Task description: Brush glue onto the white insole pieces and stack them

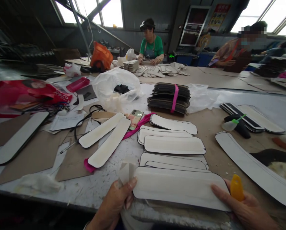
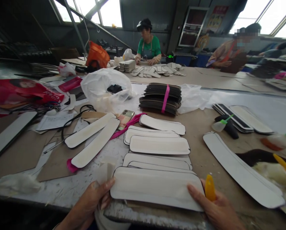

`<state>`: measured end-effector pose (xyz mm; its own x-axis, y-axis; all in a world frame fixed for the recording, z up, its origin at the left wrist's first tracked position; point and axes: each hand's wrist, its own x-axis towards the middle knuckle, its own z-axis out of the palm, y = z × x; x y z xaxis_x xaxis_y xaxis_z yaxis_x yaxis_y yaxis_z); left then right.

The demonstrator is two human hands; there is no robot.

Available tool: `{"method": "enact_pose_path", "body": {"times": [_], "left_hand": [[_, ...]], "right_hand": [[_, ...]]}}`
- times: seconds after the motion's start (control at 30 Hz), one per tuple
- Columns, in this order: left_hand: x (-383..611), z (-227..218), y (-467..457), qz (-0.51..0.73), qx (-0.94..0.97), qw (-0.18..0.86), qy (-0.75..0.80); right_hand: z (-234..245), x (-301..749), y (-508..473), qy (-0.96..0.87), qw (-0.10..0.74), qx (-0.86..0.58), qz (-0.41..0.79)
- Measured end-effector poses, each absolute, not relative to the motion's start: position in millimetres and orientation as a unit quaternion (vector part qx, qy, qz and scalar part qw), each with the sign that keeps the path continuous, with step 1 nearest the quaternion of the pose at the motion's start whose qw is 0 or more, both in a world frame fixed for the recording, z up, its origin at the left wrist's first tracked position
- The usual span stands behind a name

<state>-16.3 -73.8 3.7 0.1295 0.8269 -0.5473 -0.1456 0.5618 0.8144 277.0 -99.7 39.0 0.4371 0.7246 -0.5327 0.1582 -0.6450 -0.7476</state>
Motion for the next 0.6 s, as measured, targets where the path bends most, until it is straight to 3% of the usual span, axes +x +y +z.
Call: {"method": "enact_pose_path", "body": {"times": [0.4,0.6], "left_hand": [[-19,9,-56,0.323,0.289,0.693,0.576],[-13,16,-42,0.32,0.18,0.772,0.518]], "right_hand": [[33,279,-91,-0.279,0.356,-0.746,0.489],[42,282,-81,-0.187,0.453,-0.65,0.581]]}}
